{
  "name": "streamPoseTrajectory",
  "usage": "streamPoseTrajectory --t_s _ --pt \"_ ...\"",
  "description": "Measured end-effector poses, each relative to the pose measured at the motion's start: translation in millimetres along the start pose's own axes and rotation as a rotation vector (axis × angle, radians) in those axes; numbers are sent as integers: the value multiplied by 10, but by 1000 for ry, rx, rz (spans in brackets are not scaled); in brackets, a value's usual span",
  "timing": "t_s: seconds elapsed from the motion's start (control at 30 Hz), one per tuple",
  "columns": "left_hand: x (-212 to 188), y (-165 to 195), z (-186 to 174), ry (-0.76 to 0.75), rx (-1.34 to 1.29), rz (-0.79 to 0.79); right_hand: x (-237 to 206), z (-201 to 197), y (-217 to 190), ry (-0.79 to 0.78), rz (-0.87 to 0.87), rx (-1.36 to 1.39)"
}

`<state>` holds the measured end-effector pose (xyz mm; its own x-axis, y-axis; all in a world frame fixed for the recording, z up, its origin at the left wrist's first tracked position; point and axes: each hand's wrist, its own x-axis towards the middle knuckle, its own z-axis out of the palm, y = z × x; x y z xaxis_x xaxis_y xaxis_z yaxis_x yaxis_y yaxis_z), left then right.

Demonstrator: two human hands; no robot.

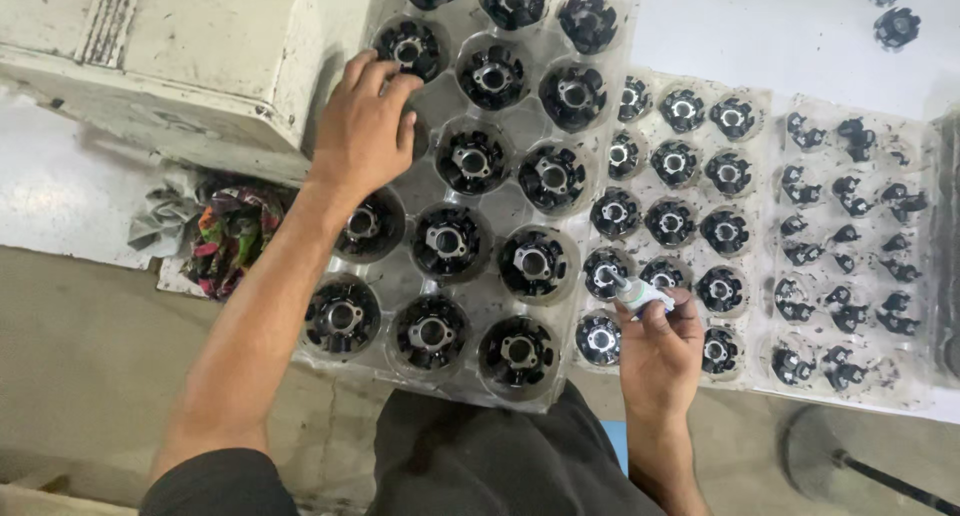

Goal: The person picks black rotor-like plastic parts one at a time from molded trays and squeezes adhesive from a small tube onto each part, then places the treated part back into the tray. They occasionally wipe the tube or their hands with a cloth and continue treating more parts.

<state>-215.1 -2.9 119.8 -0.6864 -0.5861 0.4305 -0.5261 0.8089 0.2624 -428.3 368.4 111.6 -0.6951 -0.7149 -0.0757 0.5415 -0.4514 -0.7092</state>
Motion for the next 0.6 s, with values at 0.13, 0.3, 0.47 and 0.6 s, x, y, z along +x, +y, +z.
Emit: streamPoseTrajectory --t_s 0.13,0.3,0.47,0.6 --pt "400 -427 342 -87 168 63 35 -138 18 43 10 15" --pt "709 -584 537 -296 406 53 77 -224 15 91 50 5" --pt "804 -320 279 -209 507 165 124 -227 -10 65 66 3" --pt "475 38 -149 -229 -150 -384 159 -198 -22 32 18 6"
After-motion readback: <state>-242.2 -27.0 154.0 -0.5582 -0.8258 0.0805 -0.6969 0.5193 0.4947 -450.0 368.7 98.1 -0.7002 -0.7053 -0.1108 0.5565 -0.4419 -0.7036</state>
